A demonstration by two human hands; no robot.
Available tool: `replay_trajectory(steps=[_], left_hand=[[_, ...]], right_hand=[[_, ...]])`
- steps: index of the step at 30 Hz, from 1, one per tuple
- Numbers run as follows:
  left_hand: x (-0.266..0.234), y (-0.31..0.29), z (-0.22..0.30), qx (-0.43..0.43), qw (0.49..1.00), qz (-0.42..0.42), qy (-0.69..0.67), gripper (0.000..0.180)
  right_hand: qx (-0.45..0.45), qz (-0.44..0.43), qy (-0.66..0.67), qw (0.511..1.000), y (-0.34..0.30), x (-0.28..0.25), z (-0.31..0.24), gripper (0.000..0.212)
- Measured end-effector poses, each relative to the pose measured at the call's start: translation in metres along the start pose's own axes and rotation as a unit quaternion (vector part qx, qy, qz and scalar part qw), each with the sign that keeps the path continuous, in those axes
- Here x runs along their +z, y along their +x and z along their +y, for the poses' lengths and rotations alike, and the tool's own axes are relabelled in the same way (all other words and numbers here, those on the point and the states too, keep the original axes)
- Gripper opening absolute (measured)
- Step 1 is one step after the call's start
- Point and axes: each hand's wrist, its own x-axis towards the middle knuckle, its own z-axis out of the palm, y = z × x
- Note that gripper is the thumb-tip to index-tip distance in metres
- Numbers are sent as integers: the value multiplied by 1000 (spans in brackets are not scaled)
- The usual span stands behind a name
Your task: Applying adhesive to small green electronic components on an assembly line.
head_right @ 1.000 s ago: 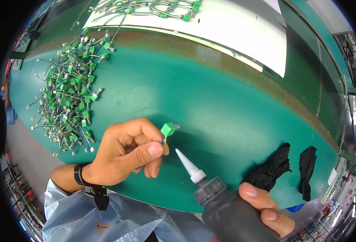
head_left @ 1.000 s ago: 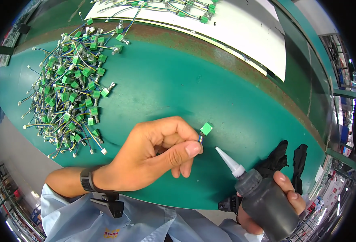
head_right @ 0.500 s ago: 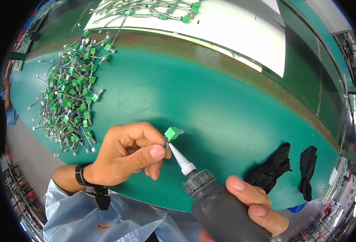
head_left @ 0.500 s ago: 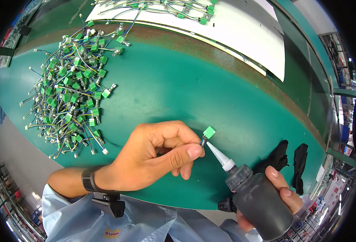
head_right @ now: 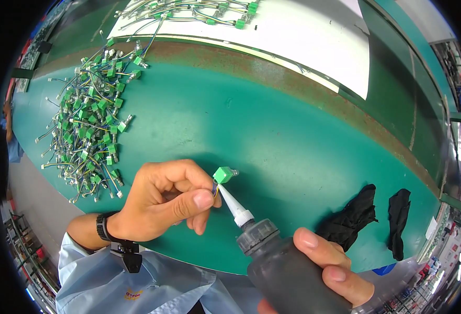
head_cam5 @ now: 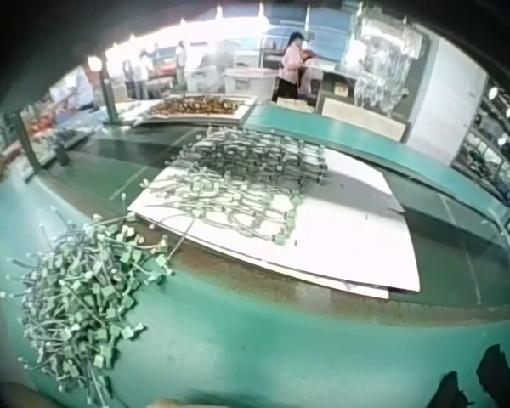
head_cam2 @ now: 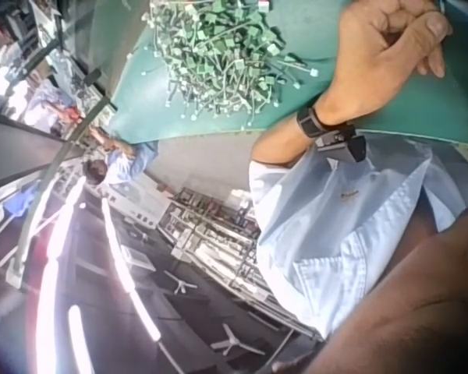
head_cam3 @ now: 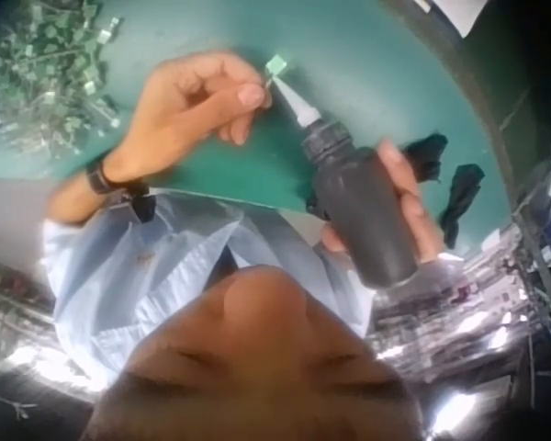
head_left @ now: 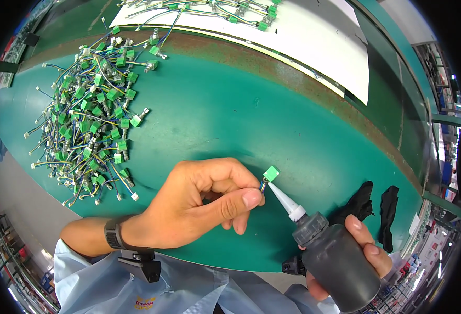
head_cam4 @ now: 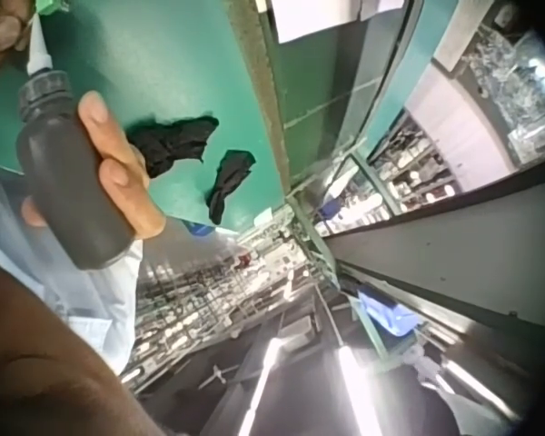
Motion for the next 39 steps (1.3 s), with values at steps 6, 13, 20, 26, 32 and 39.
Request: replay_trajectory(steps=[6, 13, 20, 26, 32, 39], left_hand=[[-1, -1, 0, 4, 1000, -2, -12, 16], [3, 0, 5, -6, 1000, 18, 14, 19], [-4, 1, -2, 12, 998, 25, -58, 16], [1, 2, -5, 45, 997, 55, 29, 18], [0, 1, -6, 40, 996, 69, 49, 22], [-3, -1, 0, 54, 981, 85, 165, 28]], right_hand=[[-8, -41, -4, 999, 7, -1, -1, 58], [10, 48, 75, 996, 43, 67, -18, 60], [77, 165, 147, 972, 35, 74, -26, 75], [114, 147, 198, 963, 35, 73, -30, 85], [48, 161, 183, 968, 36, 76, -23, 81], [-3, 139, 109, 984, 38, 70, -19, 73]])
